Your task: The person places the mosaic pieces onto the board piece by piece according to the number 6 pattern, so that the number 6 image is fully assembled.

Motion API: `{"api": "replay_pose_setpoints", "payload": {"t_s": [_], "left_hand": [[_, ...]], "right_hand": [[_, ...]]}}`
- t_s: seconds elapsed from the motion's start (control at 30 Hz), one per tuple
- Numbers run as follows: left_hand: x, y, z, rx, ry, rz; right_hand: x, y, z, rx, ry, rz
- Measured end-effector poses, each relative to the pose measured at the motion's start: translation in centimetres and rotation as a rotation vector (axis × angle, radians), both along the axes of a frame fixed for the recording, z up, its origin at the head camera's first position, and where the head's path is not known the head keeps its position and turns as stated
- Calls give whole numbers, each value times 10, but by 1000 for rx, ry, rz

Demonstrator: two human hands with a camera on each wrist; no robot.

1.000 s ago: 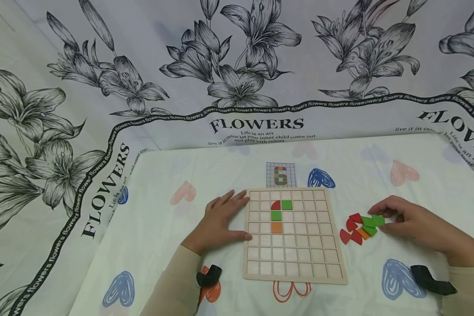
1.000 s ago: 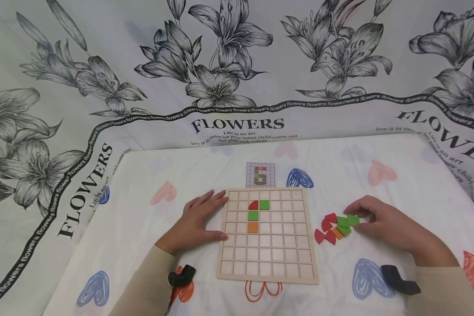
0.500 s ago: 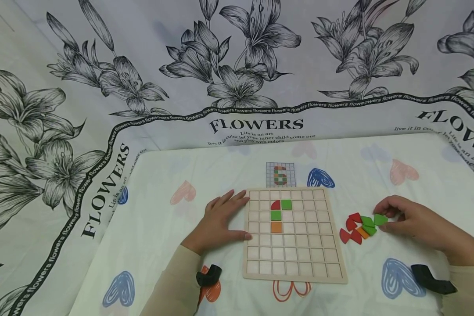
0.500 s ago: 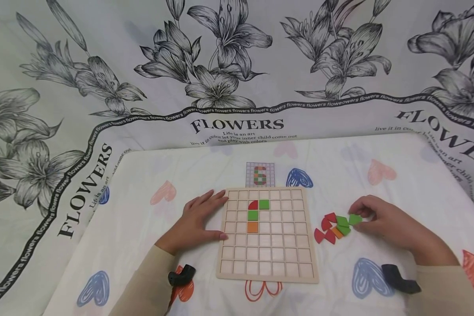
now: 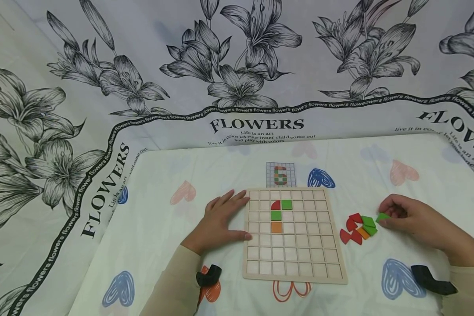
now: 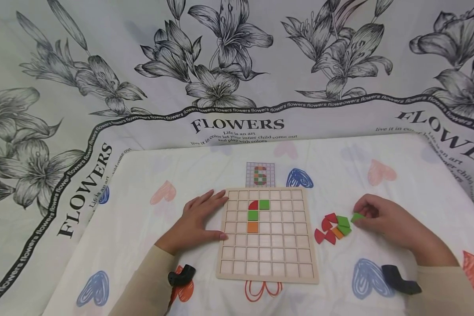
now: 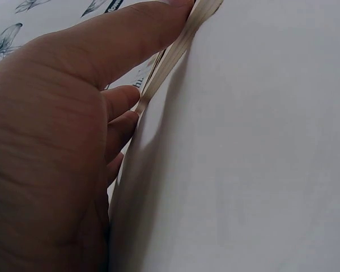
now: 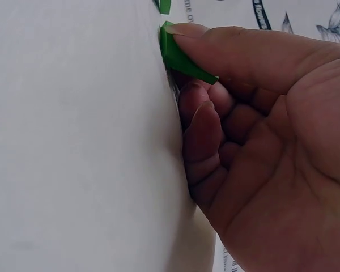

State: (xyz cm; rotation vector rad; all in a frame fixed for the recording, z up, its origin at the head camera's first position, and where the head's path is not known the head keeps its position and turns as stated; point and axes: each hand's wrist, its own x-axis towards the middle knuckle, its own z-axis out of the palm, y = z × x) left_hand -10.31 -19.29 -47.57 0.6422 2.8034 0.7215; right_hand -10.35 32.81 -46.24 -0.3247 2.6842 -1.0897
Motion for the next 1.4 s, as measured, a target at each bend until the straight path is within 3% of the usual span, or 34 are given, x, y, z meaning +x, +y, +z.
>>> {"api": "replay_pose_setpoints", "payload": {"t_s": [0.97, 1.4], "left_hand": [[0, -2, 1, 30, 0, -20], [0, -2, 1, 29, -9, -14]], "right_hand": [[-3, 1, 7, 29, 19, -130], [-2, -1, 9, -21, 47, -137]]}}
